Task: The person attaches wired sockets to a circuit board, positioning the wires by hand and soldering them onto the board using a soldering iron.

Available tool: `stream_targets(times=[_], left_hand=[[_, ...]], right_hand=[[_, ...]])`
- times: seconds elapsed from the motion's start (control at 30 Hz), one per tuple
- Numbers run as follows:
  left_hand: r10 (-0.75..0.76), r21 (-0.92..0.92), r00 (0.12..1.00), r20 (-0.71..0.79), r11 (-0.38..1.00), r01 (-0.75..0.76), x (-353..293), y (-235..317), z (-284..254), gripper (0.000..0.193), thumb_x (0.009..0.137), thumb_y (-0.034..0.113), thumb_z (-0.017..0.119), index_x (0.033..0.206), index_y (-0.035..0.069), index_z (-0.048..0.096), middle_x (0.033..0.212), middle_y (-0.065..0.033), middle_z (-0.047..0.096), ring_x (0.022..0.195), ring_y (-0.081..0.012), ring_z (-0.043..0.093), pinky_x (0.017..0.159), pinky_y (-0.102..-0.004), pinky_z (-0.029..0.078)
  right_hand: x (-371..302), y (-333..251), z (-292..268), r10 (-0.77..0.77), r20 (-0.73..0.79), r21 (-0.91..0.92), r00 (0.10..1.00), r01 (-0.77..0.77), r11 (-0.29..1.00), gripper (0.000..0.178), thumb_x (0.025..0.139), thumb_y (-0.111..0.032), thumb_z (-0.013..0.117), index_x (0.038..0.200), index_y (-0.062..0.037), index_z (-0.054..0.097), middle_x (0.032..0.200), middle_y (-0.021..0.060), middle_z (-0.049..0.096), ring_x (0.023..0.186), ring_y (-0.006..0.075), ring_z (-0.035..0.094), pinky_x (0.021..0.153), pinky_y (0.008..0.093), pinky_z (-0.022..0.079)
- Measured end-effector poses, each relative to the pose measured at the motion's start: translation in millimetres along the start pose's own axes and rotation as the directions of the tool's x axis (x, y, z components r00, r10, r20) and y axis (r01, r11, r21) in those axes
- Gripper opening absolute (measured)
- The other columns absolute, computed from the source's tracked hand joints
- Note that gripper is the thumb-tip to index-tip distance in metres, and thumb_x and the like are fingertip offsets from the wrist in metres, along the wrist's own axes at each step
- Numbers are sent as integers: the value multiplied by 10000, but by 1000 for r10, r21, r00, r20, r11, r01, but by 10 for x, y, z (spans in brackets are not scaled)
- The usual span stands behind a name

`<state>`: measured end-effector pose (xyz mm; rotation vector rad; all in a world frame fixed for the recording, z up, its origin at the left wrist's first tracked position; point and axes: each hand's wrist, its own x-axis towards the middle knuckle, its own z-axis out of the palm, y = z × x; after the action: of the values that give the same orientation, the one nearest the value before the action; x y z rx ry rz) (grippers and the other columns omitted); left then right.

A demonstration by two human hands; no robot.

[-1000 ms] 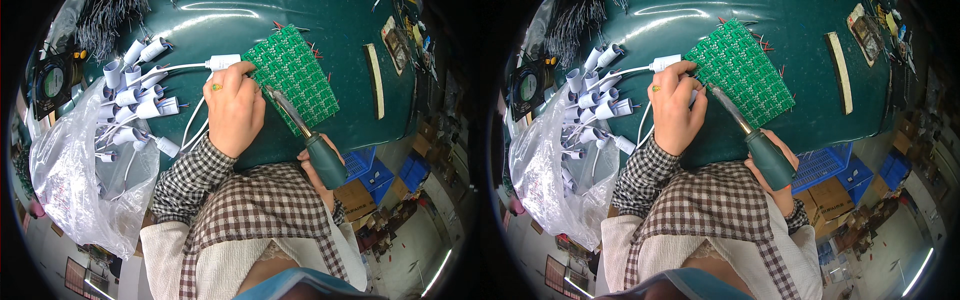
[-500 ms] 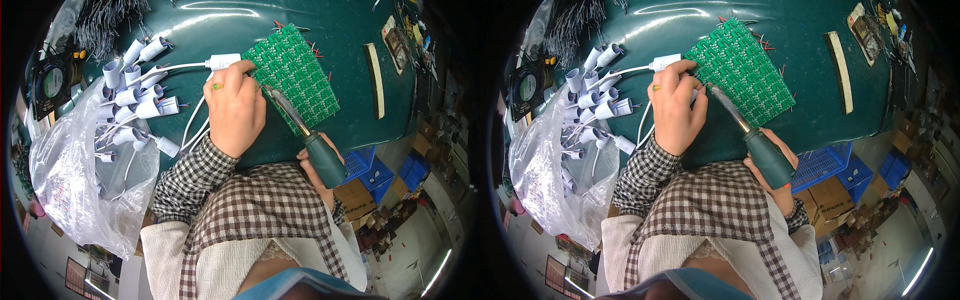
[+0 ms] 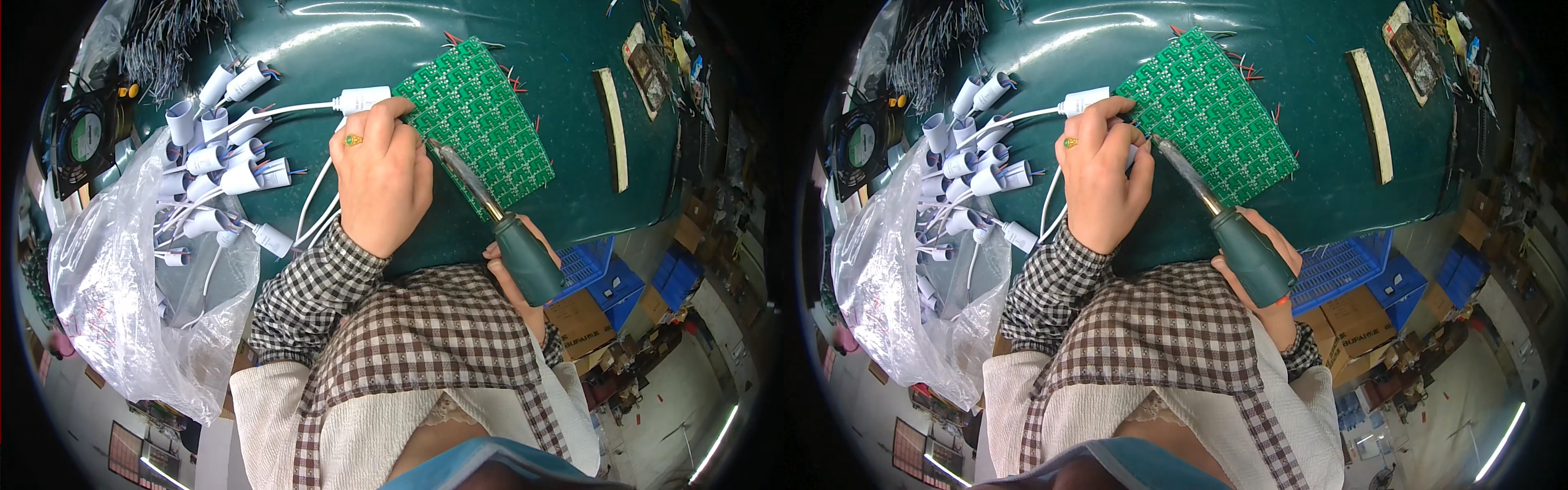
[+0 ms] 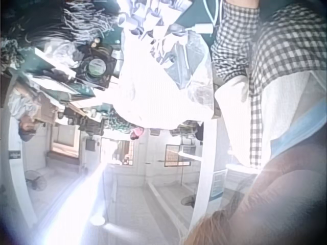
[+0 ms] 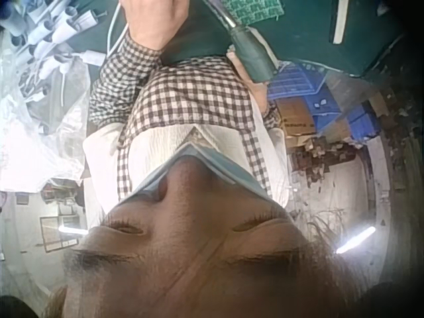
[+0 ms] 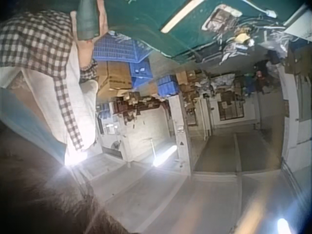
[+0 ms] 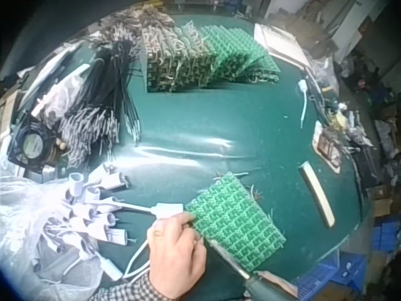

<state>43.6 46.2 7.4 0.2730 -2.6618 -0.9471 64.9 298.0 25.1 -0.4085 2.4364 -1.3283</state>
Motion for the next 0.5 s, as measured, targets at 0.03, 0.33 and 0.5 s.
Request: stream_targets(times=[0.03,0.33,0.5], left_hand=[[-1,2,1000,-1,1000,1,-2,-1,0,143,744,32,699,865,59,628,1209,-90,609,1096,-300,549,918,-439,381],[4,13,1000,-3,1000,-4,6,9,-6,144,740,33,700,861,63,627,1209,-86,611,1086,-295,553,909,-437,383],[10,14,1000,-9,1000,-10,9,2,2,139,738,33,699,855,61,629,1203,-88,616,1081,-297,557,909,-436,384]], right_hand=[[-5,-2,0,6,-1,4,1000,-6,1000,642,748,-221,890,1282,18,627,1161,140,714,989,250,727,870,344,582],[16,-78,-20,28,23,-19,999,-27,999,645,733,-221,898,1267,17,626,1168,152,712,1014,287,722,900,367,575],[24,-84,-5,8,30,-55,1000,-6,998,640,729,-219,901,1255,21,627,1145,159,718,1008,300,722,891,370,576]])
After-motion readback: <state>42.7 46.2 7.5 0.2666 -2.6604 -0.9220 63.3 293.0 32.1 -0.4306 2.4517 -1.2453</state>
